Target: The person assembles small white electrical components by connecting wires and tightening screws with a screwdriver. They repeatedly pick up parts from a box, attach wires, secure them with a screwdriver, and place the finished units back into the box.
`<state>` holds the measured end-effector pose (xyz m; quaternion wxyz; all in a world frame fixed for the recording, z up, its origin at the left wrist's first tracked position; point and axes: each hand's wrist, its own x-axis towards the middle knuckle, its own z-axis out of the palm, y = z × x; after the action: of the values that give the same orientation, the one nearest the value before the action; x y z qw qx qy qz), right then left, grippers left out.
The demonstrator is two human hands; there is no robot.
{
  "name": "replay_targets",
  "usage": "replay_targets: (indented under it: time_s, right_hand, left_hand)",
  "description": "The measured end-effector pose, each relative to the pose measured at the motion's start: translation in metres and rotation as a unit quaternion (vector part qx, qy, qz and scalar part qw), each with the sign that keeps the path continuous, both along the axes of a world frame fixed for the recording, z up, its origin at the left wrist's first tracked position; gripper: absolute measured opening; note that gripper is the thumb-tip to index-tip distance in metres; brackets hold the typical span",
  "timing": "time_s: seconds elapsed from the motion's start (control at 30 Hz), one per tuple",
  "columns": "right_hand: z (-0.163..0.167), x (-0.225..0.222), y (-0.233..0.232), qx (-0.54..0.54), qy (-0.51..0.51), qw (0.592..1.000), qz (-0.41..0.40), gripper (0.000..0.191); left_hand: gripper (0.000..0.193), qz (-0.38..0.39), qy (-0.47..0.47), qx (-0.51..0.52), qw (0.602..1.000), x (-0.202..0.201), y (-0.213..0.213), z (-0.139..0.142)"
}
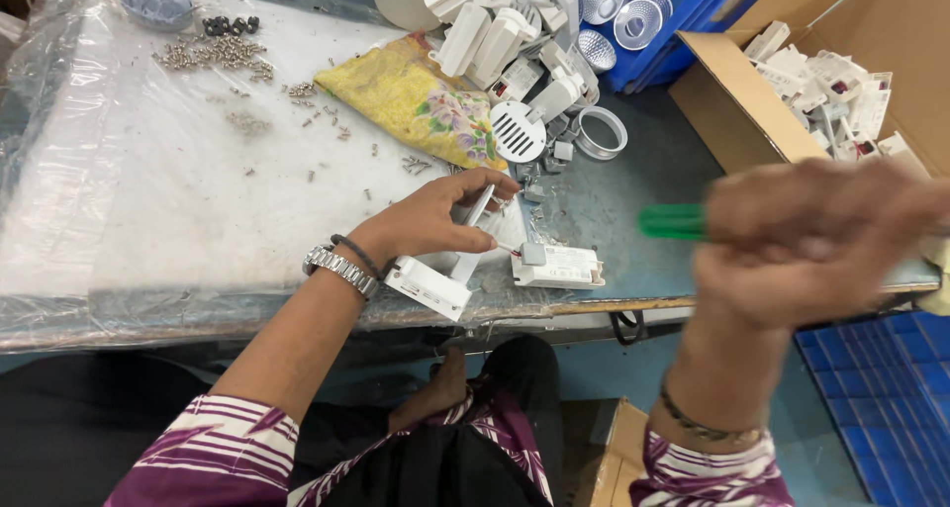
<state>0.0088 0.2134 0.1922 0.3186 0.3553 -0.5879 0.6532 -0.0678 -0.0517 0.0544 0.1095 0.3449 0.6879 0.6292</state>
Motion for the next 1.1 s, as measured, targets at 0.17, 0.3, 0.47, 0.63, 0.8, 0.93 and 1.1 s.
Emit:
replay_targets:
  time_s: [0.17,0.3,0.47,0.63,0.8,0.93,1.1]
  right_hand:
    - [-0.046,-0.034,-0.063,0.015,-0.163,0.976,0.141,0.046]
    - [-0.058,-0.055,-0.025,0.061,-0.069,0.993,0.077,0.049]
    - [-0.09,-0.047,-0.04,0.038,-0.148,0.981,0.118,0.043]
    - [-0.078,-0.038,-0.058,0.038,-0.178,0.969,0.169,0.045]
    - [-0.052,-0.039,-0.034,0.041,-0.041,0.997,0.055,0.048]
    - [-0.1,-0.051,-0.042,-0.002,-0.193,0.975,0.113,0.05]
    - [-0.137,-0.061,-0.037,-0.016,-0.213,0.974,0.074,0.05]
  left_hand:
    - [0.07,0.005,0.005,0.011,1.0,0.002,0.001,0.004]
    - [0.069,-0.003,0.002,0.02,1.0,0.003,-0.002,0.007]
    - [0.07,0.027,-0.048,-0.042,0.998,0.008,-0.002,0.009]
    - [0.068,0.02,0.023,-0.005,1.0,0.008,0.001,0.011]
    - [0.071,0.039,0.041,-0.024,0.998,0.004,0.0,0.006]
    - [0.07,0.055,0.076,-0.046,0.995,0.006,0.008,0.0]
    - [0.068,0.023,0.069,0.001,0.997,0.0,0.003,-0.002]
